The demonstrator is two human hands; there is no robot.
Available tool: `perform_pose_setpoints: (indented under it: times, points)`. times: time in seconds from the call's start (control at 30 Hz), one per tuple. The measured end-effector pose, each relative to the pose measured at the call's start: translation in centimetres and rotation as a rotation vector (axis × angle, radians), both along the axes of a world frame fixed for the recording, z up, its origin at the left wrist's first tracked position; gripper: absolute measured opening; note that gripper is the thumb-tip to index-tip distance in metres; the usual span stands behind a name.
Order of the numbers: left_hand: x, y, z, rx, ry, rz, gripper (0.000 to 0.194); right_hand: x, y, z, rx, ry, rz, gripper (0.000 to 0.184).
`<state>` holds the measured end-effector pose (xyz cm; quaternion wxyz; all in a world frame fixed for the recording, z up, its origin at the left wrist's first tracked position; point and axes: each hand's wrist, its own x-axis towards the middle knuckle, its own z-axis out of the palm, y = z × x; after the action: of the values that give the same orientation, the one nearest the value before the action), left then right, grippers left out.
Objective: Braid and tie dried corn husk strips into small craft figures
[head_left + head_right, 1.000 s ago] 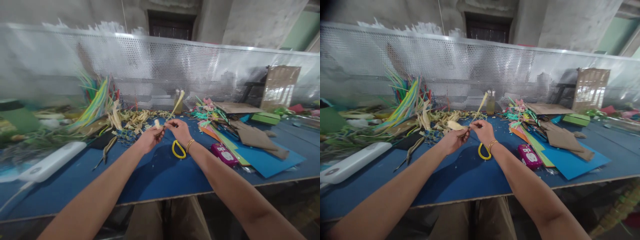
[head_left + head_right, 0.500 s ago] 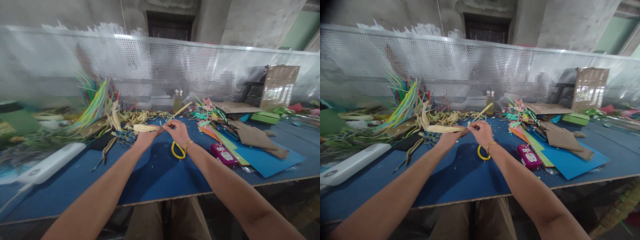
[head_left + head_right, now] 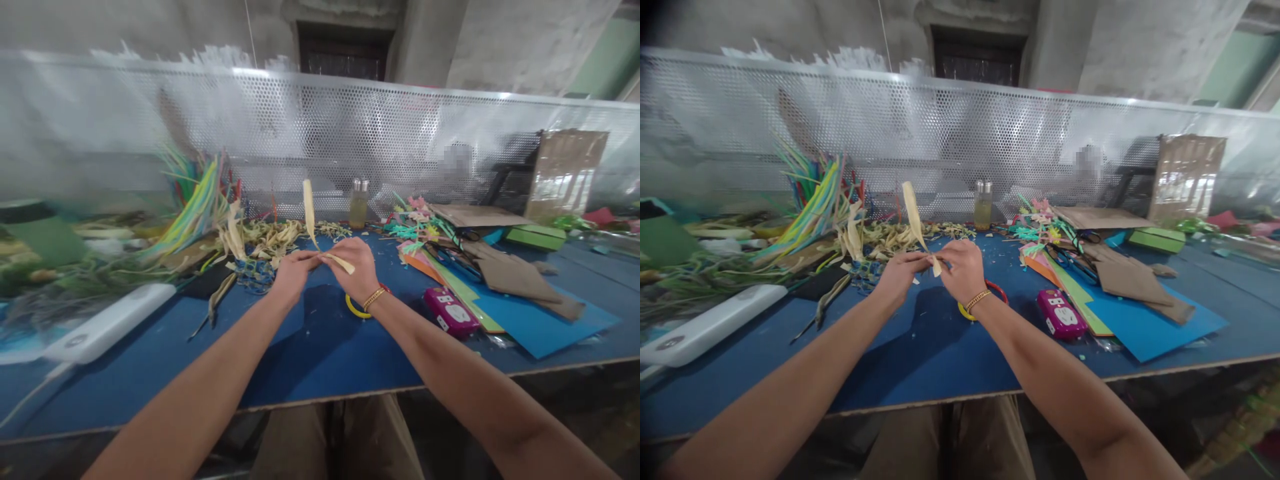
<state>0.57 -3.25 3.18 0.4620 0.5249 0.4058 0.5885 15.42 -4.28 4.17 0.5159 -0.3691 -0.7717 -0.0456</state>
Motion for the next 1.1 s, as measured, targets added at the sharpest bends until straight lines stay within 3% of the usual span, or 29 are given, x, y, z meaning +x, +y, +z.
perform_pose_setpoints:
  times: [0.27,0.47,0.67,0.8,0.9,1.1]
  points:
    - [0.1,-0.1,0.4,-0.013,-0.180,-0.114,0.023,0.0,-0.7,0.5,0.075,-0.072,-0.094,0.021]
    - [0.1,-1.0,1.4,0.038,-0.115,-0.114,0.020,0.1,-0.9,0.8,0.112,-0.135,-0.110,0.021]
    - [-0.1,-1.1,1.4,0.113,0.042,0.056,0.015,-0.2,-1.1,0.6,0.107,-0.242,-0.076,0.024]
    - [-0.2,-0.8,1.2,0.098,-0.003,-0.027,0.018,-0.2,-0.8,0.5,0.099,-0.297,-0.074,0.025]
    - [-0.1,-0.4,1.1,0.077,-0.072,-0.073,0.025,0.0,-0.6,0.7,0.069,-0.218,-0.043,0.025]
    - [-0.2,0.4,0.5,0.068,-0.048,-0.037,0.034,0.1,-1.3,1.6,0.011,0.149,-0.030,0.019]
